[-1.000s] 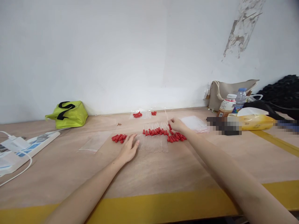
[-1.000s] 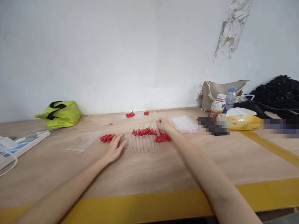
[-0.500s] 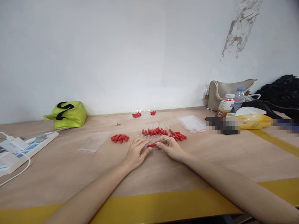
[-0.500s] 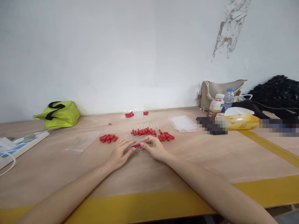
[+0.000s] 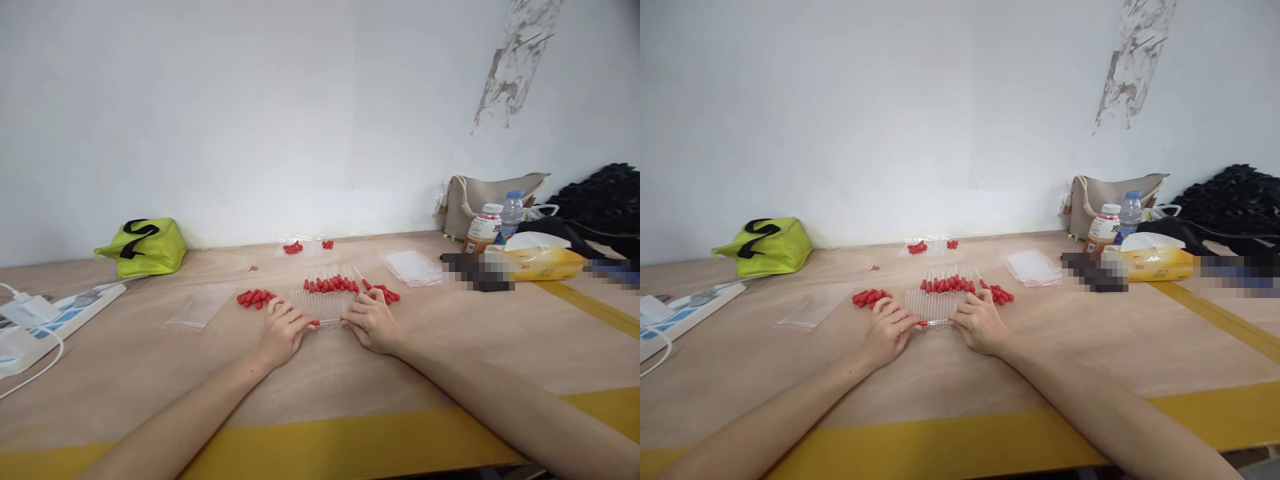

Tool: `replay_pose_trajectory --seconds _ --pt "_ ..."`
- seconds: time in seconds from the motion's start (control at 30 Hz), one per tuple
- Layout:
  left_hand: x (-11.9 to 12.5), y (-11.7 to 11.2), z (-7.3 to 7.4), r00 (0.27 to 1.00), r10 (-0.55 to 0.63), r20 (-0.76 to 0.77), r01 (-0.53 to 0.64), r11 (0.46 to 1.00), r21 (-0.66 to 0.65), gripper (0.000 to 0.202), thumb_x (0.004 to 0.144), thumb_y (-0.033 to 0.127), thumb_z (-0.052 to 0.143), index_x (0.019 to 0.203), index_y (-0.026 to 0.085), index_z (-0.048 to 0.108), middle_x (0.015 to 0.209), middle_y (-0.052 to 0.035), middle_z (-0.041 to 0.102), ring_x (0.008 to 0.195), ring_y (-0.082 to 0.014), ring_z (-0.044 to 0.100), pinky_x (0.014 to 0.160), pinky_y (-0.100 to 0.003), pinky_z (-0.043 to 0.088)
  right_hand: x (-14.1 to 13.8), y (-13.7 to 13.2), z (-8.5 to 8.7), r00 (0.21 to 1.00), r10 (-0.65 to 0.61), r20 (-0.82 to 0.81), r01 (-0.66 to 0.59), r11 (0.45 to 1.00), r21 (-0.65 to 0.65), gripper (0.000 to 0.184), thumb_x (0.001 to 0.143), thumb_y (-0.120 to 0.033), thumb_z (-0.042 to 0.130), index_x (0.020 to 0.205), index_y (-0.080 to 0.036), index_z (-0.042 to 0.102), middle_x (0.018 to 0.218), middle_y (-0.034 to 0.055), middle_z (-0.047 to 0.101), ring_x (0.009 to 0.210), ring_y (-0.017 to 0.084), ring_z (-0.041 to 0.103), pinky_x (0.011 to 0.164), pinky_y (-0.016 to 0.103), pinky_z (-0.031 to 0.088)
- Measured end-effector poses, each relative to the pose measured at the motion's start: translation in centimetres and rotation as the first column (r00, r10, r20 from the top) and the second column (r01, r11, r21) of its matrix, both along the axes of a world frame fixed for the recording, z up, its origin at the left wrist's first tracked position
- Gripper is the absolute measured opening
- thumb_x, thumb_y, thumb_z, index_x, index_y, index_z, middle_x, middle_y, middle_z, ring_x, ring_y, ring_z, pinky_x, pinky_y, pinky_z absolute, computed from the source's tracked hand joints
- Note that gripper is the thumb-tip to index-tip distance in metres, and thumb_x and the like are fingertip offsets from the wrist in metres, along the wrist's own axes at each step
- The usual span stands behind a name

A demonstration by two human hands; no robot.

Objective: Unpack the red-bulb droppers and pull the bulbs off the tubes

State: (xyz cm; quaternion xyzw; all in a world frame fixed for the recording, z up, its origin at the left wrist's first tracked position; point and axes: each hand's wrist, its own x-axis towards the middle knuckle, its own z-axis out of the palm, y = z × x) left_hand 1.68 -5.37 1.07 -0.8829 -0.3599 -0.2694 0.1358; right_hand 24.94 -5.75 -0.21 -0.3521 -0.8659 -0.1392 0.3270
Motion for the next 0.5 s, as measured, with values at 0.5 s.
replay_pose_trajectory --seconds 0.5 --pt "-2.1 1.6 0.5 0.938 0.175 0.299 -0.14 0.981 -0.135 0.027 0.086 0.029 0.038 0.096 0.021 0.062 0.088 -0.0055 0.059 0.081 -0.017 0.055 0.074 -0.029 0.044 1.3 0.5 -0.2 0.943 -0.271 -0.194 0.255 0.961 -0.104 0.026 0.086 -0.03 0.041 0.086 -0.025 0.067 0.076 0.0034 0.067 0.08 0.016 0.051 0.079 0.033 0.02"
